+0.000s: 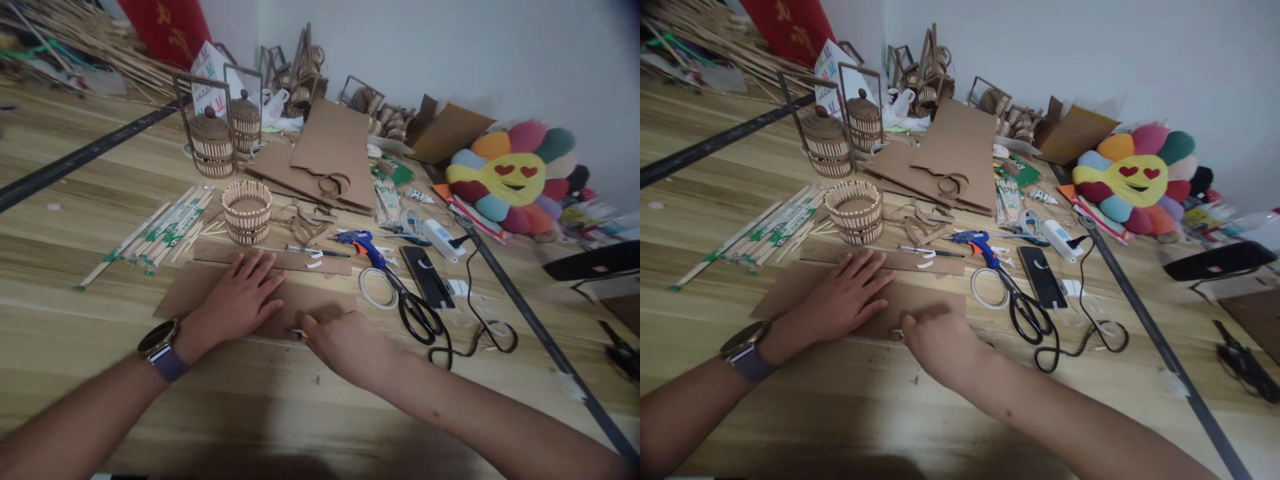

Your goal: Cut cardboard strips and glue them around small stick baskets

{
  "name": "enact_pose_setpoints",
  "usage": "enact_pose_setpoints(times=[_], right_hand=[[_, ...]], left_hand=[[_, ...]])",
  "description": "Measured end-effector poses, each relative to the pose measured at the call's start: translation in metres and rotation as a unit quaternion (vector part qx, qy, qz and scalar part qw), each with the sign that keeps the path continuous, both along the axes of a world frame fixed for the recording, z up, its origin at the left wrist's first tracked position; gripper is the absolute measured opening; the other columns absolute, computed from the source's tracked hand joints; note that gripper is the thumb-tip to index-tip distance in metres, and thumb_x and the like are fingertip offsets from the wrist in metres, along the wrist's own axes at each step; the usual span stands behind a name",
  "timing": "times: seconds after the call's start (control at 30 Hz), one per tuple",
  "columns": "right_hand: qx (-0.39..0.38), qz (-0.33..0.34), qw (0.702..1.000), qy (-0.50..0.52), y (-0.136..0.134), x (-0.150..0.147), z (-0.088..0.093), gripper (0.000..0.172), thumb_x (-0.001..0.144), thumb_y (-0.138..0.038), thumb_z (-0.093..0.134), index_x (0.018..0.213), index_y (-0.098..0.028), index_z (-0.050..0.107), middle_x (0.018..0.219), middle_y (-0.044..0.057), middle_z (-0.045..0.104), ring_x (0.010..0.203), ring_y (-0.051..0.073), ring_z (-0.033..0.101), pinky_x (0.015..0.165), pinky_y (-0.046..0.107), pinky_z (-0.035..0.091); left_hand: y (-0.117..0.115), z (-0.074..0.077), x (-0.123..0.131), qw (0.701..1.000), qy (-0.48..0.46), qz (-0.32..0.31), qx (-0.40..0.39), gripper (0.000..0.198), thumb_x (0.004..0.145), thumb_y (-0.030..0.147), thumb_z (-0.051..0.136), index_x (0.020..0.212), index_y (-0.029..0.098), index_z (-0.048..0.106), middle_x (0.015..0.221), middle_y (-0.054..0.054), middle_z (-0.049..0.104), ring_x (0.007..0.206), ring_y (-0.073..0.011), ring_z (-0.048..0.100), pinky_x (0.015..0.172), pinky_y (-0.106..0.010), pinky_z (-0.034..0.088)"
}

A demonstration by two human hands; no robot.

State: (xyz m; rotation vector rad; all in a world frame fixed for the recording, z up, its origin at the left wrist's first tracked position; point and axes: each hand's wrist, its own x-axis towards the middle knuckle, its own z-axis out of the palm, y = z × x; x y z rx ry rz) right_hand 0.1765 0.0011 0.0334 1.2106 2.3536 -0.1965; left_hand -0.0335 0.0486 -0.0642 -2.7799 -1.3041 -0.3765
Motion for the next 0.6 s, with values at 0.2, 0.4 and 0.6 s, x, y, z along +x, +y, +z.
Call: enact_pose_setpoints(times=[0.2, 0.4, 0.6], right_hand=[[0.027, 0.027, 0.999, -0.003, -0.002, -0.001, -0.006, 0.015, 0.099, -0.021, 0.054, 0.109, -0.016, 0.065, 0.091, 0.012, 0.077, 0.079, 0.026, 0.075, 0.055, 0.027, 0.053], [0.012, 0.053, 0.998, -0.035, 0.001, -0.011, 0.001, 0.022, 0.091, -0.004, 0.054, 0.107, -0.014, 0.065, 0.086, 0.013, 0.077, 0.073, 0.026, 0.077, 0.054, 0.028, 0.054], [0.015, 0.068, 0.997, -0.042, 0.001, -0.004, 0.007, 0.031, 0.088, 0.001, 0.052, 0.111, -0.014, 0.065, 0.083, 0.011, 0.078, 0.070, 0.029, 0.077, 0.050, 0.030, 0.053]], left_hand=[[-0.001, 0.001, 0.001, 1.000, 0.000, 0.004, 0.003, 0.051, 0.101, 0.048, 0.052, 0.144, 0.020, 0.058, 0.159, -0.018, 0.043, 0.146, -0.0421, 0.037, 0.117, -0.063, 0.030], [-0.001, 0.000, 0.000, 1.000, -0.008, 0.004, -0.001, 0.052, 0.101, 0.046, 0.053, 0.145, 0.019, 0.057, 0.159, -0.019, 0.042, 0.146, -0.0425, 0.036, 0.117, -0.064, 0.029], [0.000, 0.000, -0.002, 1.000, -0.010, 0.000, -0.006, 0.052, 0.101, 0.047, 0.051, 0.146, 0.021, 0.056, 0.159, -0.018, 0.042, 0.148, -0.0412, 0.034, 0.118, -0.062, 0.029]])
